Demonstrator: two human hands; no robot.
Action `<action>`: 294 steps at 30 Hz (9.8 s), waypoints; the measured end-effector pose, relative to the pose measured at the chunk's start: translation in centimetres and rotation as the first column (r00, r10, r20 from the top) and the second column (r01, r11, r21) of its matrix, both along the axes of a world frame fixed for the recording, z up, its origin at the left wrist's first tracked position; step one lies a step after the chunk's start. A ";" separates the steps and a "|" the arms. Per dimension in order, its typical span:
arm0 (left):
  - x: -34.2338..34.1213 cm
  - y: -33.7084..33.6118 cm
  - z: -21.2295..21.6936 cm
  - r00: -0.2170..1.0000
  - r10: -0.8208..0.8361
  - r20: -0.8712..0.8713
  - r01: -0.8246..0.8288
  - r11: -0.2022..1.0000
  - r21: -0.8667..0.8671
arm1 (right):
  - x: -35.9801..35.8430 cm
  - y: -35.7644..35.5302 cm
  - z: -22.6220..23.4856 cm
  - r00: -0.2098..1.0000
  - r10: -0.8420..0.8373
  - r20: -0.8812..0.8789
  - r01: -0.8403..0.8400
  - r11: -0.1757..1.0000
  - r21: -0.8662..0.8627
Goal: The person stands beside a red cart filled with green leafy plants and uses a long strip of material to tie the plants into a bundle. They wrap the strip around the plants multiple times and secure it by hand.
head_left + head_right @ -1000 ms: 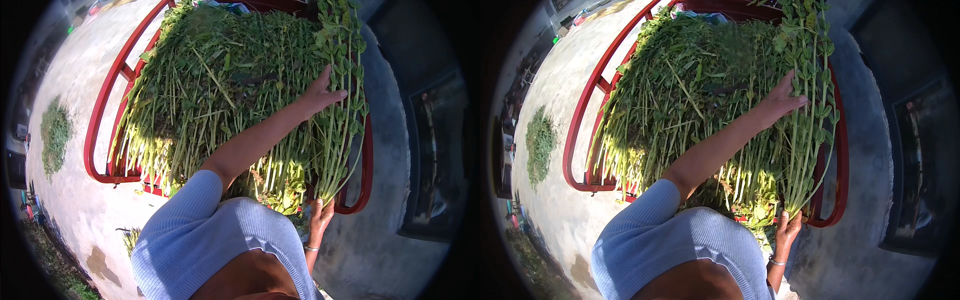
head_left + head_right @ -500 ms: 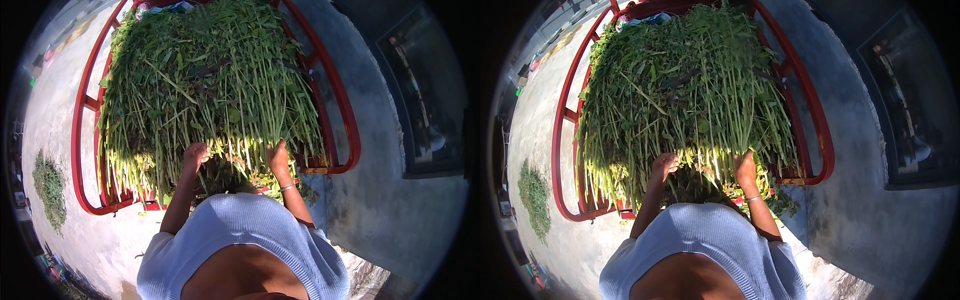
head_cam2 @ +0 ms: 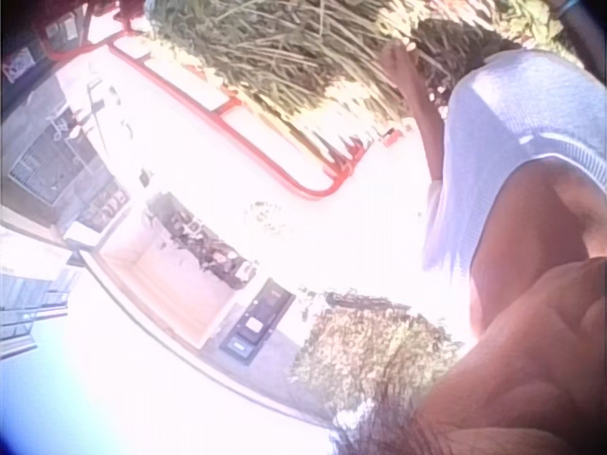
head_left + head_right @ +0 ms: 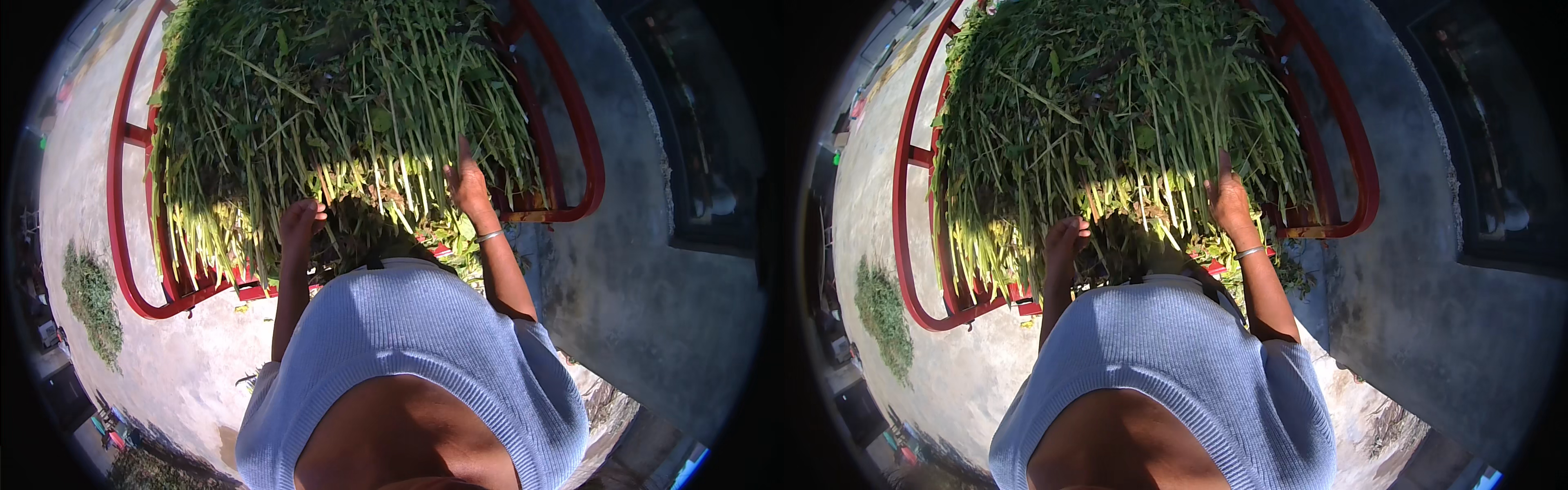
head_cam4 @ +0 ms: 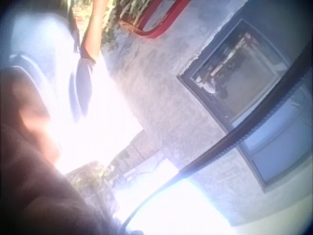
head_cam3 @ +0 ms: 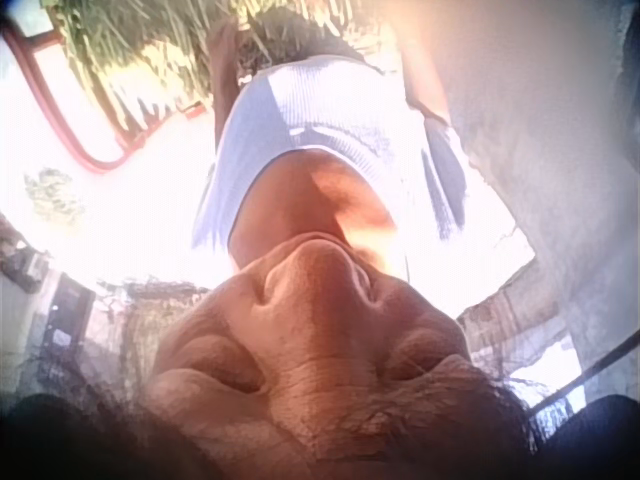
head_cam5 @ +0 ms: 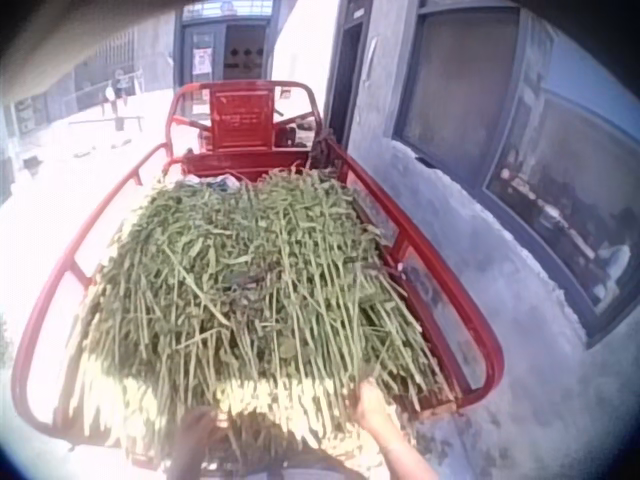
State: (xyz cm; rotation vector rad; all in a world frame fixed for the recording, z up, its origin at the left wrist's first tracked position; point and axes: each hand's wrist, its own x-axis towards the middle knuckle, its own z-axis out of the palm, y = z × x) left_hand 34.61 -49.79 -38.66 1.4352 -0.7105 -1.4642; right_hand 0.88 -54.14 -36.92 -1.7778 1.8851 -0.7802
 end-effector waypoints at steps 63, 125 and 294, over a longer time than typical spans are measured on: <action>20.5 -2.2 10.5 -0.169 0.551 0.817 -0.075 0.819 -0.568 | 28.2 -22.4 3.3 0.747 0.532 -0.398 -0.461 0.846 0.266; 3.8 -1.7 12.8 0.303 0.153 -0.940 -0.283 0.957 0.064 | 14.1 0.3 8.9 0.390 0.048 0.920 -0.801 0.511 0.313; 6.1 -6.6 2.7 0.733 0.072 -0.677 -0.204 0.972 -0.117 | 25.8 -10.4 4.3 0.122 -0.190 0.974 -0.653 0.724 0.223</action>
